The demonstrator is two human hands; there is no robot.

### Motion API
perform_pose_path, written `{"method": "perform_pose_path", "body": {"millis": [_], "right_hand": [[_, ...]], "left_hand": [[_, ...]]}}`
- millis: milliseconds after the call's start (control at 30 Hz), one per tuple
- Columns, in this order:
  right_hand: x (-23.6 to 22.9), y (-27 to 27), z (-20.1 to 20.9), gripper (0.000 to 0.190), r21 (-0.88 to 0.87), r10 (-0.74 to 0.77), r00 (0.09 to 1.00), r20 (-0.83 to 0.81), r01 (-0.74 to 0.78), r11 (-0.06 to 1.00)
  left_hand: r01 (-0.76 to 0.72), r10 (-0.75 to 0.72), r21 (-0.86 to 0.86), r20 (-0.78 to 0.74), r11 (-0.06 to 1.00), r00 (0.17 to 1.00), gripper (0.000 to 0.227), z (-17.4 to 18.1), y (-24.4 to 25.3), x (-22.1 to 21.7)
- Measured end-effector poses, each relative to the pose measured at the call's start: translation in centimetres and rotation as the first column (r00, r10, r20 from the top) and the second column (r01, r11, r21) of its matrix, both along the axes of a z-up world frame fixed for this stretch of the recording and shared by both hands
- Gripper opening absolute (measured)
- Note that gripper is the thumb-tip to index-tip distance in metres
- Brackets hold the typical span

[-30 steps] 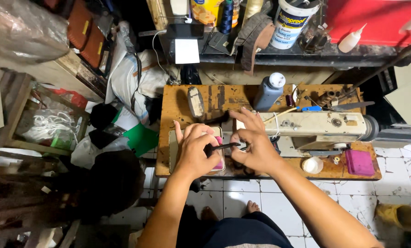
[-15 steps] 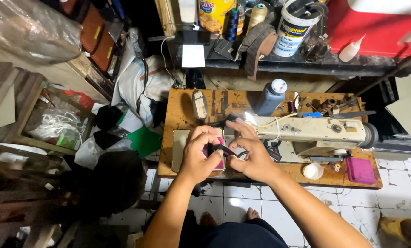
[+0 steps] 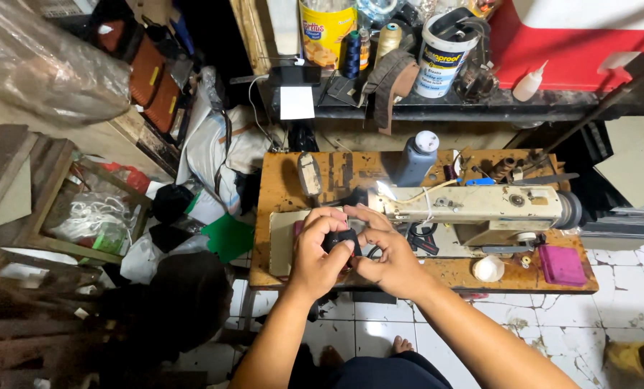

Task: Assembling leather components and organizing patterns in a workshop

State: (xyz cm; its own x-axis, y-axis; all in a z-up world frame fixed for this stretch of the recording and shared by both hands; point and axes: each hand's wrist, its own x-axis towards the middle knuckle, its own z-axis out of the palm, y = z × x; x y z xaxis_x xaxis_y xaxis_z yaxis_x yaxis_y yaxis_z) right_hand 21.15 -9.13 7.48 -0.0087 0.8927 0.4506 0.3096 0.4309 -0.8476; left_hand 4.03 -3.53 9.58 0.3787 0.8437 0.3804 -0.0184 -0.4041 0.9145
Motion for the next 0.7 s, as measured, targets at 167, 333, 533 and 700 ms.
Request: {"method": "perform_pose_path", "body": {"millis": [167,333,533,700], "right_hand": [[-0.5,-0.7,0.0,0.013,-0.069,-0.005,0.981,-0.196,-0.008,0.998],[0.7,-2.2,2.1,0.017,-0.279,-0.055,0.898,-0.437,-0.077,0.957],[2.2,-5.1,4.3,0.009,-0.327,-0.259,0.614,-0.746,0.001,0.945],[4.4,-9.4,6.3,0.069,-0.206,-0.176,0.536,-0.826,0.005,0.978]], "left_hand": [[0.040,-0.041,0.024,0.063,0.999,0.997,0.026,0.4,-0.7,0.3],[0.113,-0.115,0.024,0.175,0.993,0.978,0.046,2.0,-2.3,0.7],[0.243,-0.240,0.026,0.297,0.970,0.924,0.049,1.5,-3.2,1.5],[0.329,-0.308,0.048,0.499,0.943,0.810,0.051,-1.8,-3.3,5.0]]}}
